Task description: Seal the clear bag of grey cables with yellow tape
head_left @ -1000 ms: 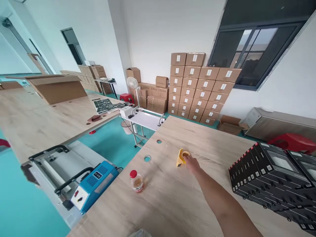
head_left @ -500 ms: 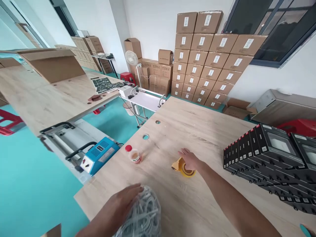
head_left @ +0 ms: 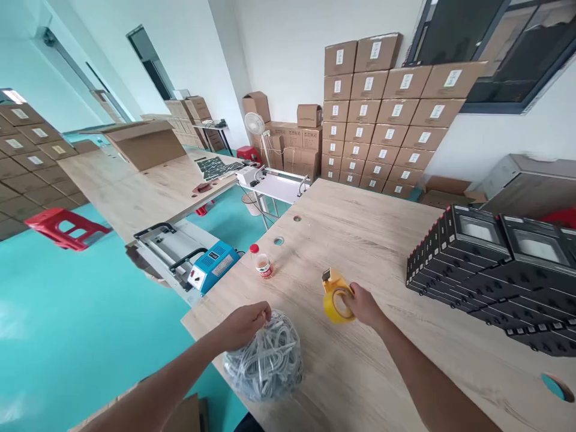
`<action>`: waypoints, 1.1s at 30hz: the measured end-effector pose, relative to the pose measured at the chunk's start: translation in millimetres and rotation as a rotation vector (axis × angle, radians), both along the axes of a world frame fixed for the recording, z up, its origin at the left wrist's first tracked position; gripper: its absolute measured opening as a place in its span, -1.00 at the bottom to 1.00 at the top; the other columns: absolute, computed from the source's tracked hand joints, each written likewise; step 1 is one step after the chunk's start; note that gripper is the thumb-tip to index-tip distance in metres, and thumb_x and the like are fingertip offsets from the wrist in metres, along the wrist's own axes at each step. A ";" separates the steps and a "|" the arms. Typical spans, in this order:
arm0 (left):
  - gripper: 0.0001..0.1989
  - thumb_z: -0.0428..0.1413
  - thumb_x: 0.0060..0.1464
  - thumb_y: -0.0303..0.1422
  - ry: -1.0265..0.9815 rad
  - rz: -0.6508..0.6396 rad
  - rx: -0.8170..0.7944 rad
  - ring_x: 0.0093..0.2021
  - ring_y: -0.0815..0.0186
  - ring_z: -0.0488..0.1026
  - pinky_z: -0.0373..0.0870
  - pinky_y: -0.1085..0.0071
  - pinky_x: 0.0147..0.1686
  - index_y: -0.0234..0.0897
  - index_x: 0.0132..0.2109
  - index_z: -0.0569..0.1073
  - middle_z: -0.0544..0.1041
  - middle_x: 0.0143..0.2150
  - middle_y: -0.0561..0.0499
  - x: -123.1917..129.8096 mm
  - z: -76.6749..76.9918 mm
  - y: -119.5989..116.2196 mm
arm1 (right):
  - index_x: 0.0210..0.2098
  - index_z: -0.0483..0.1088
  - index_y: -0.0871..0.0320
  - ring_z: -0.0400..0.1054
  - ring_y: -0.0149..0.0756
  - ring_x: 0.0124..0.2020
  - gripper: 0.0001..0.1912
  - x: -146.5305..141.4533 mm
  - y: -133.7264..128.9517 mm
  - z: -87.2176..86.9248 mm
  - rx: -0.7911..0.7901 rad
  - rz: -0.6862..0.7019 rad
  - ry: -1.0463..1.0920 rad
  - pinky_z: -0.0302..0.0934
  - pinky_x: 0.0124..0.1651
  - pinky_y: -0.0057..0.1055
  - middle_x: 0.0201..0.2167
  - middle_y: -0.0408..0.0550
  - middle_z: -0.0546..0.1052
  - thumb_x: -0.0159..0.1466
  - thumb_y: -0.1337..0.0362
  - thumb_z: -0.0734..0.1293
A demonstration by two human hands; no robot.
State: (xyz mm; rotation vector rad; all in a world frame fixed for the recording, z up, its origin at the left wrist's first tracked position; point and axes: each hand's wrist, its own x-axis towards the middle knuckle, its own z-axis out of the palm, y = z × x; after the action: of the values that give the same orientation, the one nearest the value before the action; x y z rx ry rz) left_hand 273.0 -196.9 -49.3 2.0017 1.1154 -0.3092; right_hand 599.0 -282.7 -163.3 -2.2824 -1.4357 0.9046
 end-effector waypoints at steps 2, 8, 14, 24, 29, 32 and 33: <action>-0.75 -0.17 0.19 -0.34 -0.042 0.095 0.005 -0.34 0.29 0.27 0.12 0.40 -0.33 -0.27 -0.23 0.38 0.39 -0.31 0.02 -2.1 -9.0 -3.8 | -0.23 0.24 0.16 0.39 -0.38 -0.28 -0.88 -23.5 -18.3 11.0 0.061 -0.036 0.128 0.11 -0.30 -0.50 -0.27 -0.10 0.52 0.35 0.24 0.15; -0.63 -0.20 0.22 -0.21 -0.131 0.091 0.063 -0.22 0.23 0.36 0.18 0.37 -0.19 -0.30 -0.43 0.30 0.40 -0.35 -0.01 1.2 -23.5 -1.5 | -0.15 0.34 0.14 0.38 -0.34 -0.27 -0.82 -86.9 -41.8 57.3 0.161 -0.056 0.316 0.04 -0.25 -0.47 -0.26 -0.10 0.54 0.25 0.36 0.21; -0.61 -0.15 0.29 -0.04 -0.193 -0.022 0.105 -0.18 0.15 0.42 0.17 0.35 -0.22 -0.27 -0.13 0.33 0.50 -0.26 -0.06 0.9 -29.4 4.8 | -0.26 0.36 0.14 0.34 -0.35 -0.31 -0.86 -116.2 -37.9 99.3 0.000 0.011 0.061 -0.10 -0.31 -0.43 -0.32 -0.10 0.52 0.20 0.41 0.22; -0.75 -0.18 0.39 -0.23 -0.253 -0.241 0.222 -0.13 0.10 0.50 0.11 0.36 -0.27 -0.24 0.00 0.28 0.56 -0.15 -0.07 -3.5 -40.7 5.0 | -0.32 0.35 0.15 0.31 -0.37 -0.33 -0.91 -138.1 -32.2 108.3 -0.034 0.056 -0.011 -0.10 -0.34 -0.43 -0.34 -0.14 0.52 0.16 0.37 0.25; -0.74 -0.17 0.37 -0.26 -0.431 -0.338 0.156 -0.15 0.21 0.47 0.14 0.41 -0.26 -0.17 0.00 0.36 0.55 -0.11 0.01 -5.8 -34.9 16.1 | -0.27 0.38 0.14 0.30 -0.39 -0.37 -0.81 -135.3 -40.2 107.4 -0.027 0.037 0.208 0.00 -0.34 -0.47 -0.36 -0.19 0.48 0.12 0.40 0.21; -0.77 -0.15 0.33 -0.24 -0.454 -0.340 0.111 -0.24 0.25 0.41 0.11 0.41 -0.30 -0.24 -0.19 0.32 0.50 -0.25 0.00 -5.0 -35.1 20.4 | -0.23 0.40 0.13 0.30 -0.38 -0.34 -0.75 -131.1 -51.9 106.1 -0.018 -0.003 0.268 0.06 -0.29 -0.48 -0.34 -0.19 0.48 0.12 0.42 0.21; -0.76 -0.15 0.33 -0.23 -0.440 -0.328 0.112 -0.28 0.26 0.38 0.09 0.41 -0.32 -0.25 -0.25 0.28 0.46 -0.30 0.00 -4.6 -35.9 21.0 | -0.22 0.41 0.13 0.30 -0.38 -0.33 -0.75 -129.4 -56.9 104.8 -0.011 -0.017 0.267 0.07 -0.28 -0.48 -0.33 -0.19 0.48 0.12 0.43 0.21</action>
State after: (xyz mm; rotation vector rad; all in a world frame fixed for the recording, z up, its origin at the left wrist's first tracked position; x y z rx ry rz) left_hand 268.4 -176.0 -85.2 2.2106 0.5392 0.0342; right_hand 469.6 -339.6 -58.6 -2.0825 -1.2961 1.1643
